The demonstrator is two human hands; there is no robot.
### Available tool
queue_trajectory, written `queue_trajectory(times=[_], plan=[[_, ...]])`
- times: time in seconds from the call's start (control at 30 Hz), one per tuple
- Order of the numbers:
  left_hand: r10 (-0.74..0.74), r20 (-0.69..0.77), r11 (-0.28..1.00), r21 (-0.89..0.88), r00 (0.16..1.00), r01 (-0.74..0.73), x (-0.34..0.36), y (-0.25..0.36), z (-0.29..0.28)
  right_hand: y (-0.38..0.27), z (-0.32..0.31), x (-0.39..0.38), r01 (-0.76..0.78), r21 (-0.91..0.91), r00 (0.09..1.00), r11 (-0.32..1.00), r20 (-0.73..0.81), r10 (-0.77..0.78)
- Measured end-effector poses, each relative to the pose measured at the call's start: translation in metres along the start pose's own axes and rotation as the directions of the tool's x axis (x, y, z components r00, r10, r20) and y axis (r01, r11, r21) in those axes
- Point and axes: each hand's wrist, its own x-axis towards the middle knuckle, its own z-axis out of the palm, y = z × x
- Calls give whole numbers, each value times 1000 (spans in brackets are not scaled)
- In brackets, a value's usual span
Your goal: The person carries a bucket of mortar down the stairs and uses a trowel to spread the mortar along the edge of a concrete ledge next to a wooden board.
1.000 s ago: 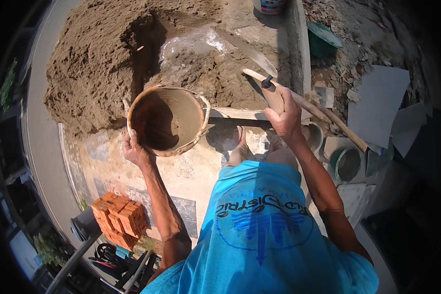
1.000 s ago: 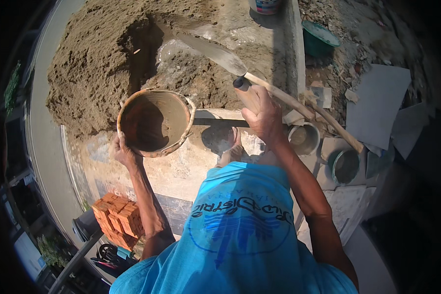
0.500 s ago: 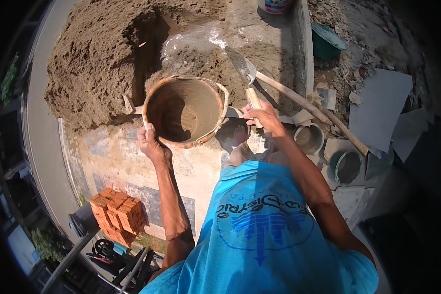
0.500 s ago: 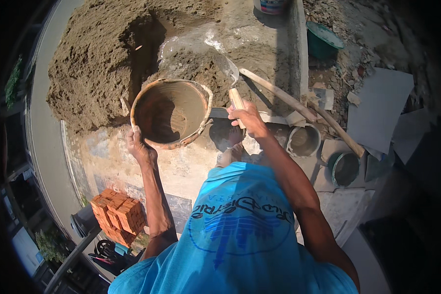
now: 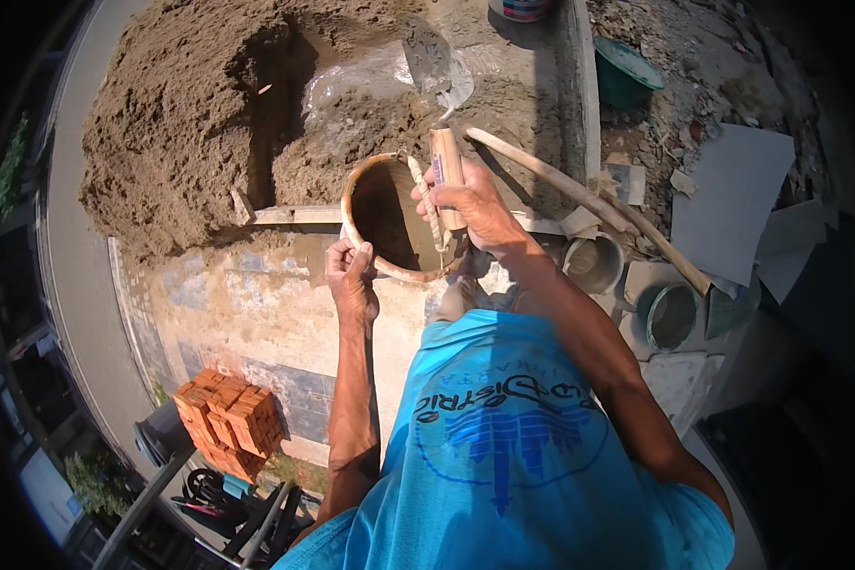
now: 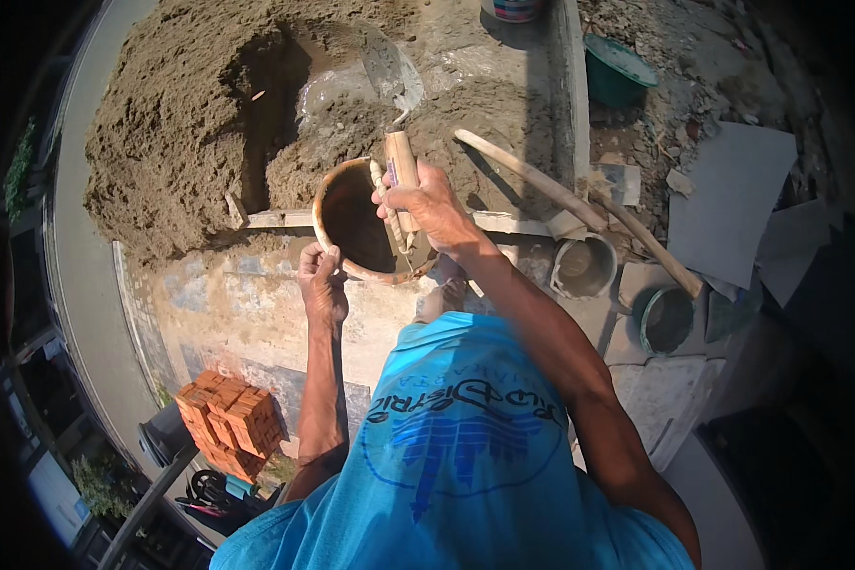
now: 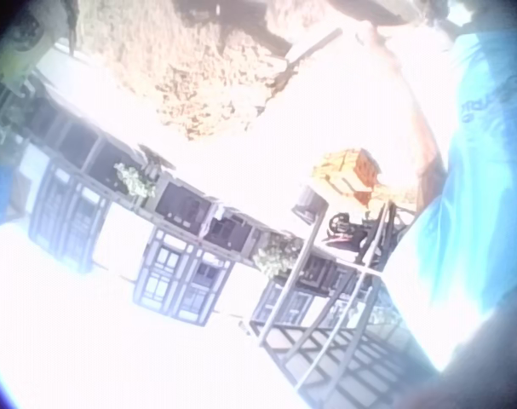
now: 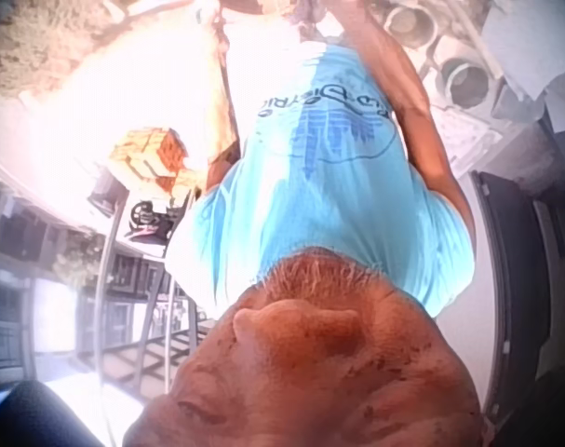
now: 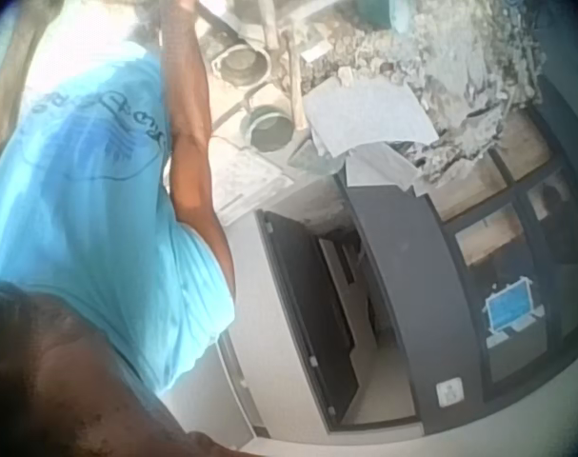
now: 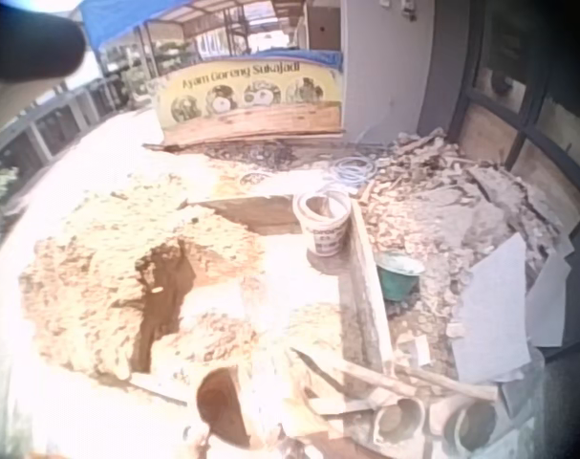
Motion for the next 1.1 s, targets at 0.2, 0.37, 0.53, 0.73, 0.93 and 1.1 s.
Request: queue_trajectory(times=[0.2,0.37,0.53,0.73,0.93,1.1], plan=[[-323,174,943,144,930,300,-6,5,24,45,43,-12,193,-541,970,819,-20,-241],[-348,80,914,252,934,319,-5,6,27,42,53,-31,290,-757,914,585,40,-403],[-482,173,861,274,859,428,3,25,32,38,44,-38,186,-703,965,686,0,-261],[-563,171,775,448,808,445,18,29,20,40,44,-46,206,-744,969,635,65,-238],[-470,102,773,528,877,352,20,21,29,60,39,-47,207,-733,968,648,56,-245],[-522,70,701,603,850,381,17,28,36,60,34,-53,157,-687,983,710,43,-176]])
